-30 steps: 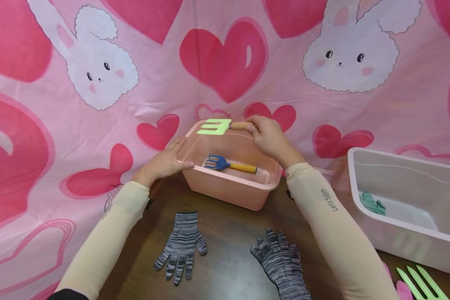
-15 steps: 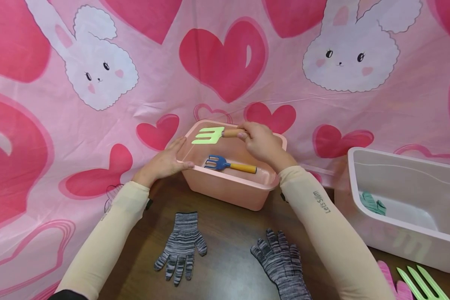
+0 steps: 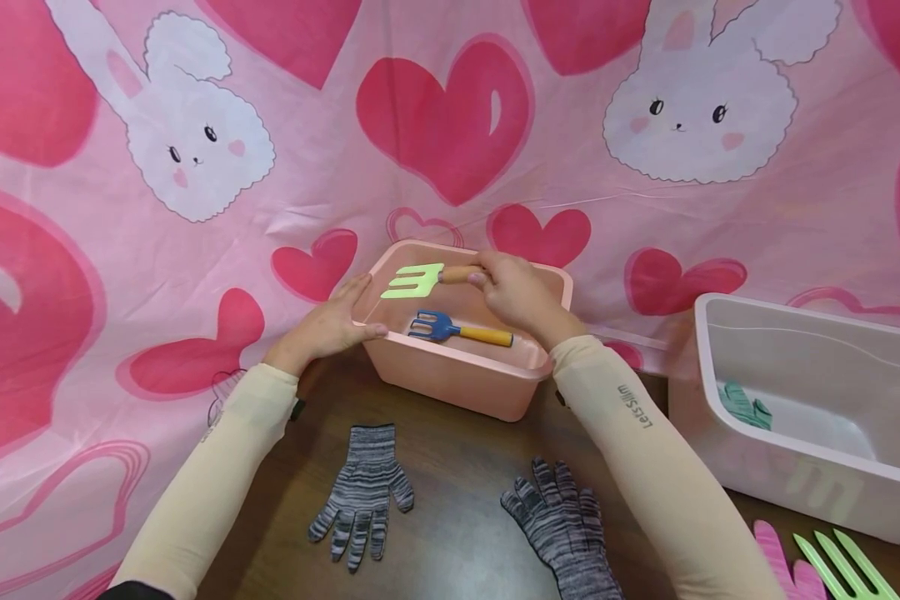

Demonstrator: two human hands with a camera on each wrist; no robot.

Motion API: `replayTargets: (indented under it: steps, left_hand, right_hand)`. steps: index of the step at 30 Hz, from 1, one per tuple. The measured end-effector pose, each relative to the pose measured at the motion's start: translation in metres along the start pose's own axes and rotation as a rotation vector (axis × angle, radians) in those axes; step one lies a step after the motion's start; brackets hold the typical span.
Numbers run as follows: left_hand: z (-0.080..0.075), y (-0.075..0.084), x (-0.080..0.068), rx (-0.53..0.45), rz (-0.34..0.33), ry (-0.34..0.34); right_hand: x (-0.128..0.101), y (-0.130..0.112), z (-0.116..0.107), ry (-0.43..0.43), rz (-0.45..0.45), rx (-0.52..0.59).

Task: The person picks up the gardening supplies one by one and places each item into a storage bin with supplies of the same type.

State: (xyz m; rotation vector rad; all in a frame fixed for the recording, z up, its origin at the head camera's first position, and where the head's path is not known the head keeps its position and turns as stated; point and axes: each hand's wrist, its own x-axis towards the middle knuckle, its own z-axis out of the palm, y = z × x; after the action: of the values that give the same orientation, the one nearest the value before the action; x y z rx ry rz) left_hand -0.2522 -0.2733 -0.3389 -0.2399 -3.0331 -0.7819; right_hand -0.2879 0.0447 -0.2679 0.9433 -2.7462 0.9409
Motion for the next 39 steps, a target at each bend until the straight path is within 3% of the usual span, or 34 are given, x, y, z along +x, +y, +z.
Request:
replayTargets:
  steps: [22,39]
  left_hand:
    - [0.002,0.003,-0.003,0.004,0.009,-0.004]
    - [0.001,0.006,-0.004,0.005,-0.010,-0.021]
  right_hand:
    - [-0.001,-0.003,0.024,-0.108,0.017,0.023]
    - [-0.016,0.003,0.008,-0.294,0.093,-0.079]
